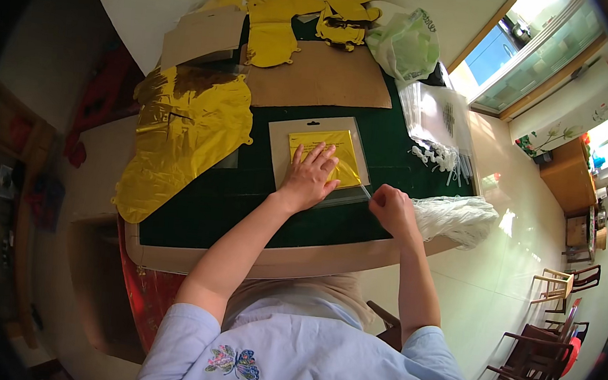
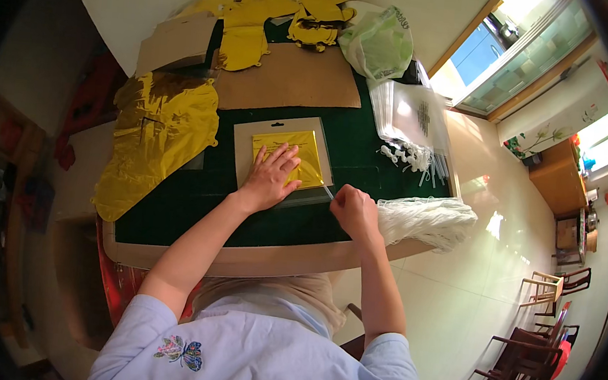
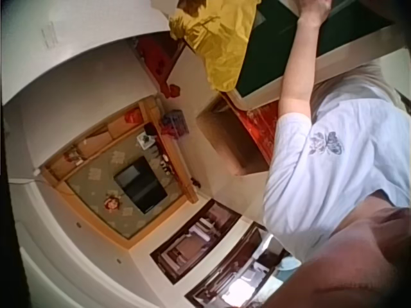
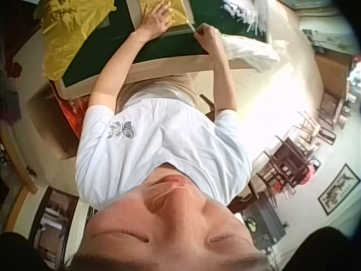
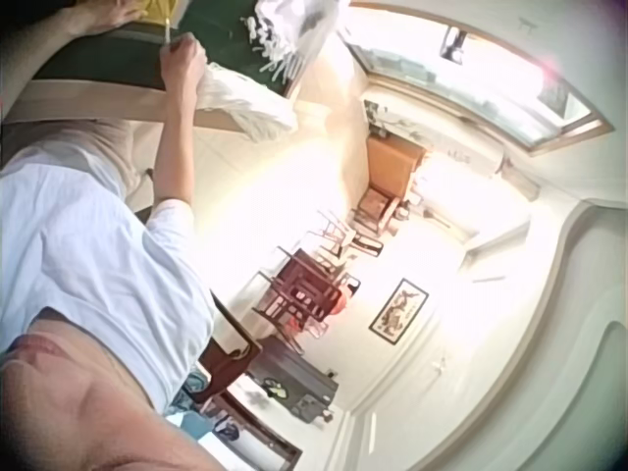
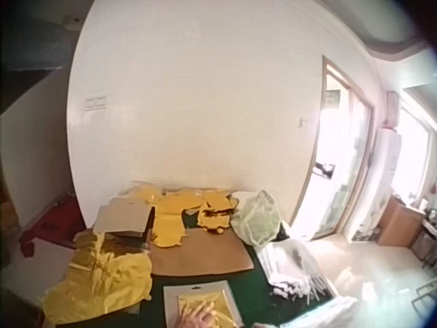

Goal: The person folds yellow tissue paper by hand, then places each folded piece into a clear plastic bag with a cardboard backing.

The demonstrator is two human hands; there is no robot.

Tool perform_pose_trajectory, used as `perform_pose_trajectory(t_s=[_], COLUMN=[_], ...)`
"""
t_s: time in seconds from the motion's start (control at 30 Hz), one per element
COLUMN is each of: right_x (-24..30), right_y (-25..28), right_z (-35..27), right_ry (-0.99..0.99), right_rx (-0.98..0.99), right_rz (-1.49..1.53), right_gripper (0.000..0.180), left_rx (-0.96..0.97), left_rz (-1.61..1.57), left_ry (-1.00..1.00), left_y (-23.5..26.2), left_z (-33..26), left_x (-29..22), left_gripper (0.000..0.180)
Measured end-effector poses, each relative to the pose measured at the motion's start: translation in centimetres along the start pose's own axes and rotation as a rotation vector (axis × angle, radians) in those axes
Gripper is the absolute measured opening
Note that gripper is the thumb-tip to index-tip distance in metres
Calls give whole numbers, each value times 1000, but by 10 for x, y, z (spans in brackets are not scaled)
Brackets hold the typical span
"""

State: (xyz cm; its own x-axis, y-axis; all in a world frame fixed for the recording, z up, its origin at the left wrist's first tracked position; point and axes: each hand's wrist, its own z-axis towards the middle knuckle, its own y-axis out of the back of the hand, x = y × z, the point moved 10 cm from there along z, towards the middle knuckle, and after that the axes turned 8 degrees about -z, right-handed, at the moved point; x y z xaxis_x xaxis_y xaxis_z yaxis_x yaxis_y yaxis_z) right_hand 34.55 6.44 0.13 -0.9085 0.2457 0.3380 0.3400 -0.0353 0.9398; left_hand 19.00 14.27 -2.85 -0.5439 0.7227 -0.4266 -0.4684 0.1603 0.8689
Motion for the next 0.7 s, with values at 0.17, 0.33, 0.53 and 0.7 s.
perform_pose_trajectory(t_s=[0.17,0.33,0.53,0.7], right_x=[-9,11,19,5], right_y=[-1,18,20,14], right_z=[3,11,-13,1], right_ry=[-29,12,183,65], right_rx=[-32,-359,-280,-374], right_rz=[-8,220,89,82], right_gripper=[14,18,23,25], left_rx=[15,-3,-12,-22], left_rz=[-6,-5,-5,3], left_ry=[6,8,-3,-11], left_y=[0,0,1,1], left_z=[0,1,-1,0], left_x=[0,0,0,-2], left_gripper=[46,47,46,46])
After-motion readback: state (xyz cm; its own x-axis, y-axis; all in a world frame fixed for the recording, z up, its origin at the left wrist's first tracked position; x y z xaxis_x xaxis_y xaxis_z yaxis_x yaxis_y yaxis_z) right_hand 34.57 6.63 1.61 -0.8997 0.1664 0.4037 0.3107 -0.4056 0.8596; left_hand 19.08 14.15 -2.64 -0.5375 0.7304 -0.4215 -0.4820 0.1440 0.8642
